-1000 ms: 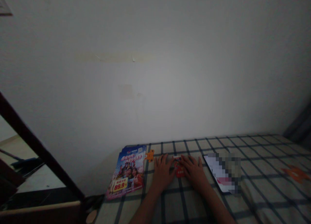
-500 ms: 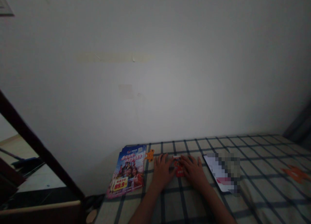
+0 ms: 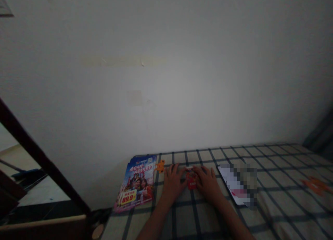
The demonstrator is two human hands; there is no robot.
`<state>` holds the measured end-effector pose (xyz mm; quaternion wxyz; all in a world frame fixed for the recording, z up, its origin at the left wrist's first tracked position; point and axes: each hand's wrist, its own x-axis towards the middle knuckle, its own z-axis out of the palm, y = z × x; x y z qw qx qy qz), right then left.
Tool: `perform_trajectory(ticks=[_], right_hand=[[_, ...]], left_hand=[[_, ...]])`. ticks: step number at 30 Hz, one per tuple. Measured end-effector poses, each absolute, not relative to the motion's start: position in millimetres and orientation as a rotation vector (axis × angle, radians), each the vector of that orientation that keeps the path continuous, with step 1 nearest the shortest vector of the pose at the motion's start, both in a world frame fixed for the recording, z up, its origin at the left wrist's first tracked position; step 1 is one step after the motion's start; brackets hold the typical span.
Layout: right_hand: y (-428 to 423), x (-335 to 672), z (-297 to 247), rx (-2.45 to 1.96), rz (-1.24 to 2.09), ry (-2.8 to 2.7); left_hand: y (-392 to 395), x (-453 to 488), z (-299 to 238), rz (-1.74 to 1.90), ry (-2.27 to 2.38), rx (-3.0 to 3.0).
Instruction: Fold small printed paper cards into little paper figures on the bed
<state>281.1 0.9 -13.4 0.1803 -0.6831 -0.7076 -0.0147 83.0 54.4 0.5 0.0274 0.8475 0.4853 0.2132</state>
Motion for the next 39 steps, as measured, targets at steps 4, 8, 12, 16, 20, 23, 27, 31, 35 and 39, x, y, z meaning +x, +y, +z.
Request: perform_trajectory(ticks=[4, 8, 12, 16, 20, 23, 27, 31, 35, 39], right_hand=[[4.4, 288.6, -7.7, -1.923, 0.044, -1.948], [13.0, 298.6, 9.8, -1.933, 0.050, -1.938], [24.6, 303.6, 22.9, -1.921, 0.051, -1.979], [31.8, 302.5, 21.4, -1.918, 0.005, -1.944], [35.6, 299.4, 16.2, -1.910, -0.012, -1.920], [38.5, 297.5, 14.9, -1.910, -0.019, -1.881], [40.7, 296.2, 14.0, -1.896, -0.007, -1.867], [39.2, 296.3, 13.3, -1.887, 0.008, -1.889], [35.6, 297.1, 17.0, -1.910, -0.004, -1.929], [29.4, 298.2, 22.3, -1.931, -0.008, -1.987]], left_hand=[[54.3, 83.2, 1.8, 0.672, 1.513, 2.590], [53.7, 83.5, 4.0, 0.680, 1.521, 2.588], [53.4, 83.4, 5.9, 0.651, 1.527, 2.576], [53.1, 83.0, 6.1, 0.649, 1.518, 2.568], [52.6, 83.6, 6.5, 0.625, 1.540, 2.558], [51.6, 83.9, 8.9, 0.536, 1.565, 2.560], [50.6, 83.5, 10.9, 0.466, 1.578, 2.580], [52.0, 82.8, 8.3, 0.501, 1.583, 2.583], [53.9, 82.5, 4.7, 0.483, 1.570, 2.605], [54.5, 82.8, 2.7, 0.518, 1.570, 2.599]])
